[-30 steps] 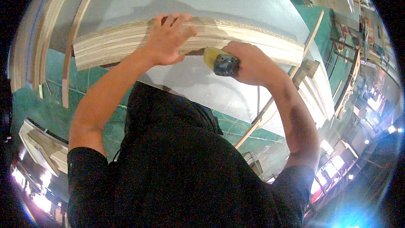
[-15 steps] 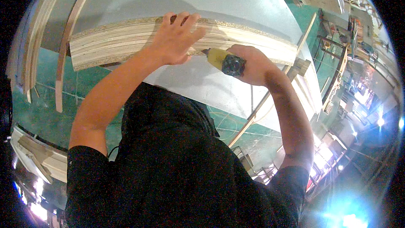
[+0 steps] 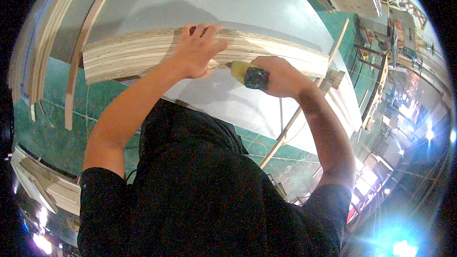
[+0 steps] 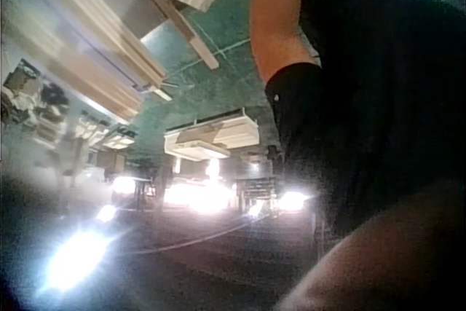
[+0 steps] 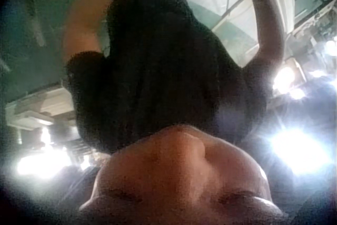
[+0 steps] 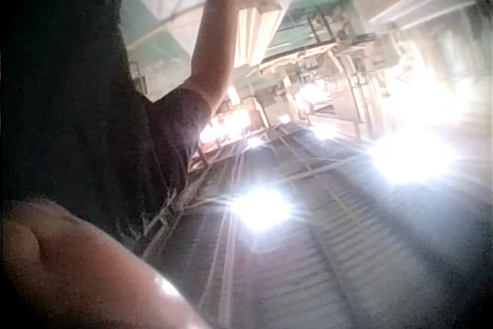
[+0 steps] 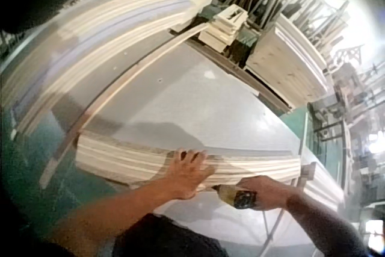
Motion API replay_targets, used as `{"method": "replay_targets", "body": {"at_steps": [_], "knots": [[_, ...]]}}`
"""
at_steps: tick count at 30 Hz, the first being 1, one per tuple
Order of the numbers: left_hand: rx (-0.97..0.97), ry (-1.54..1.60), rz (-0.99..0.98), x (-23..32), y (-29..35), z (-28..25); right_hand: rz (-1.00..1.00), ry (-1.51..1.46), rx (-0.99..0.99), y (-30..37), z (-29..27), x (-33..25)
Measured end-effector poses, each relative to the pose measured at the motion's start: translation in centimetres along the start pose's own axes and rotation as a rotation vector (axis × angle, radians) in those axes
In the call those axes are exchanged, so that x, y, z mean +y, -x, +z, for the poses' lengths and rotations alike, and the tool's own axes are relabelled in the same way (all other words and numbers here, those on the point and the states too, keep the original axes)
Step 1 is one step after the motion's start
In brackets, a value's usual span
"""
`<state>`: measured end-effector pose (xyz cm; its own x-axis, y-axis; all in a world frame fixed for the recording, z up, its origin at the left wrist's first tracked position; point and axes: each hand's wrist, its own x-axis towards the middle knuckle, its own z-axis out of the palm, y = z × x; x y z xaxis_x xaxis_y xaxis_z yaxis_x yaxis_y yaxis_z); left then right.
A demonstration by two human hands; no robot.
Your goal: The person assembles a wooden frame by placing thin wooden strips onto a jig and securing them with a pneumatic nail gun. They repeatedly pick up strips, align them on the jig, and drive nails into the wood to fasten the pieces together.
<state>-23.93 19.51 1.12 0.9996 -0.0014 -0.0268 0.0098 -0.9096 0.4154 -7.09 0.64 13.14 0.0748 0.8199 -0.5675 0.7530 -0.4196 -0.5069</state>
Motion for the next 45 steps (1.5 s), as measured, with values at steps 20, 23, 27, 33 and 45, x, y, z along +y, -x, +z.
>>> {"method": "replay_targets", "body": {"at_steps": [20,23,27,33,45], "knots": [[0.027,-0.014,0.007,-0.2,-0.6,0.1,0.162,0.085,0.004,-3.7,-5.7,1.8],[0.01,-0.016,-0.007,-0.1,-0.6,0.1,0.165,0.123,-0.031,-4.2,-6.2,1.4],[0.006,-0.026,-0.004,-0.1,-0.5,0.0,0.106,0.175,0.059,-4.1,-6.0,1.3],[-0.009,-0.014,0.004,-0.1,-0.5,-0.3,0.139,0.098,-0.01,-5.3,-6.3,1.0],[0.024,0.026,0.002,-0.1,-0.3,0.2,0.186,0.157,-0.041,-5.4,-6.7,0.3]]}}
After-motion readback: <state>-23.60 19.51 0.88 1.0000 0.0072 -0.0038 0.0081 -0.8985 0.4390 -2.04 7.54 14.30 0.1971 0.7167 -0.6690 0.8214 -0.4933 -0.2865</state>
